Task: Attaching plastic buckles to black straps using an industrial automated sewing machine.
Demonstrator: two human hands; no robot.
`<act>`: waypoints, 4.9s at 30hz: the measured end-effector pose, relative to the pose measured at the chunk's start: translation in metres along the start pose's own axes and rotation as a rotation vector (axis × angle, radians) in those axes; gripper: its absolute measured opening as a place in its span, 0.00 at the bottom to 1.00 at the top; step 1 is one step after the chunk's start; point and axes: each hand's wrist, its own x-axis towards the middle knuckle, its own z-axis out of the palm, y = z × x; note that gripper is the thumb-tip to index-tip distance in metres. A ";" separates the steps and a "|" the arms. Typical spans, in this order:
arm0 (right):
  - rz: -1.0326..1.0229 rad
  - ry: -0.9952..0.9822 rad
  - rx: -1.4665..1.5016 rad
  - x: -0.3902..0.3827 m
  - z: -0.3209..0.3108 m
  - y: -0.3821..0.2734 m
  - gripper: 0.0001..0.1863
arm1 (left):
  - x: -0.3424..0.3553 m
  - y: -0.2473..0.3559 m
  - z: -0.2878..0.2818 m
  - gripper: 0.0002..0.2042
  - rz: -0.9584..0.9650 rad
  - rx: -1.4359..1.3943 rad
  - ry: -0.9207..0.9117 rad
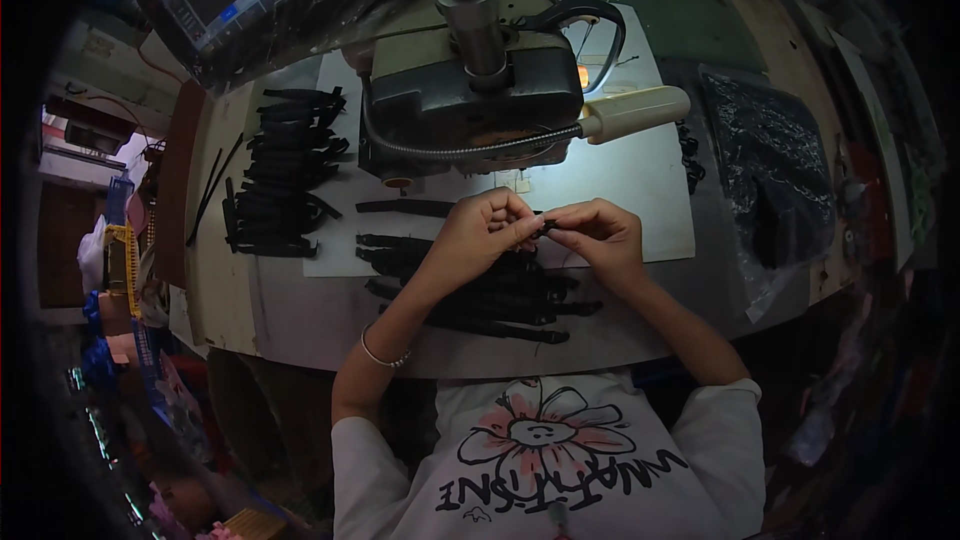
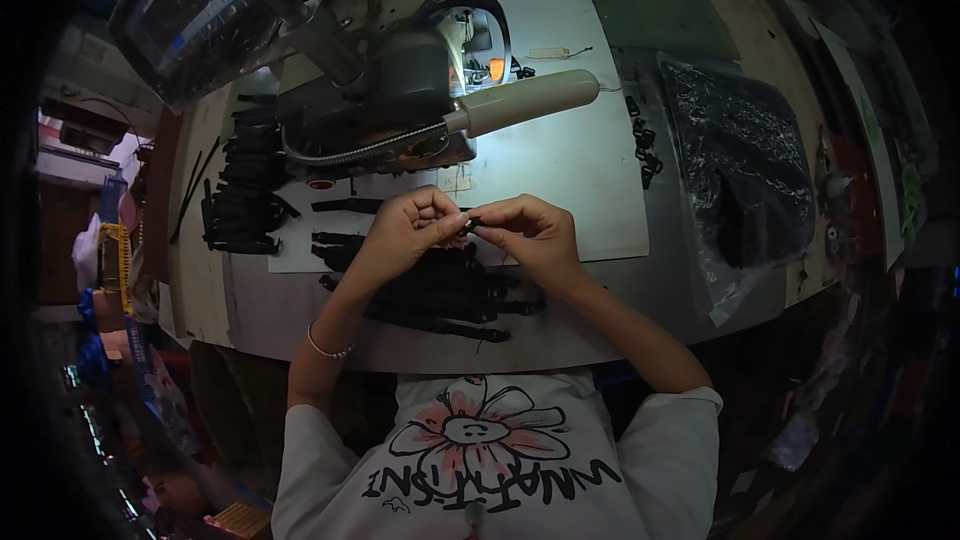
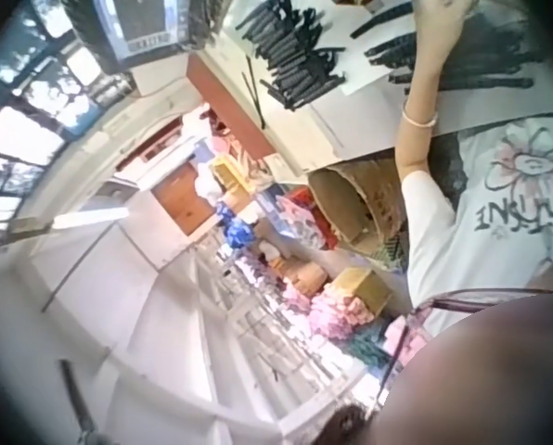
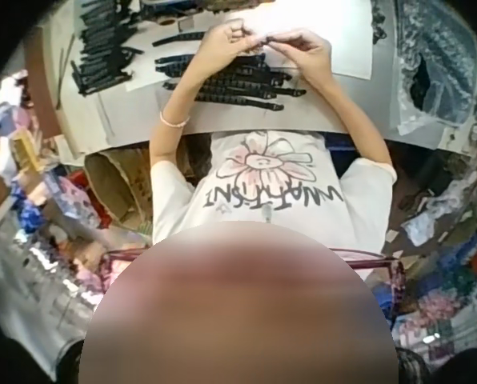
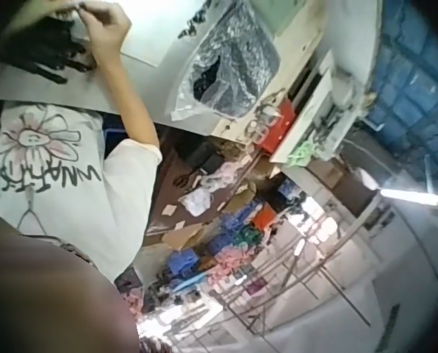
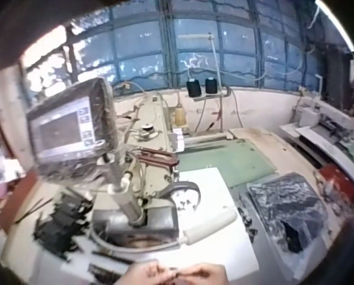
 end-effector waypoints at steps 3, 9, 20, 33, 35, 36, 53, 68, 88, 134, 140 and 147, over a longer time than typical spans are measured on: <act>0.063 -0.022 0.065 0.002 -0.001 0.000 0.09 | -0.001 0.001 0.000 0.07 -0.004 0.021 0.014; 0.295 -0.005 0.144 0.007 0.001 -0.003 0.10 | -0.003 -0.003 0.002 0.06 0.028 0.203 0.043; 0.510 -0.250 -0.141 -0.011 -0.007 -0.017 0.05 | -0.021 -0.023 0.006 0.08 0.056 0.373 0.138; -0.047 0.061 -0.837 0.008 0.002 0.002 0.05 | 0.023 -0.039 -0.007 0.07 0.234 0.505 0.332; -0.208 0.102 -0.950 0.011 0.002 0.011 0.06 | 0.023 -0.038 -0.007 0.08 0.246 0.480 0.340; -0.208 0.100 -0.950 0.013 0.003 0.011 0.06 | 0.022 -0.038 -0.007 0.08 0.257 0.455 0.350; -0.599 0.027 -1.188 0.016 0.012 0.024 0.10 | 0.022 -0.045 -0.002 0.04 0.447 0.665 0.469; -0.471 0.071 -0.975 0.018 0.011 0.024 0.06 | 0.017 -0.046 -0.015 0.07 0.462 0.774 0.448; 0.077 -0.119 -0.489 0.023 0.004 0.015 0.05 | 0.015 -0.039 -0.029 0.08 0.436 0.720 0.158; -0.478 -0.072 -1.240 0.063 -0.010 0.027 0.05 | 0.025 -0.043 -0.023 0.15 0.767 1.728 0.288; -0.496 -0.055 -1.296 0.062 -0.010 0.027 0.06 | 0.019 -0.048 -0.009 0.20 0.604 1.816 0.321; -0.484 -0.032 -1.283 0.062 -0.007 0.027 0.06 | 0.018 -0.049 -0.009 0.22 0.552 1.722 0.330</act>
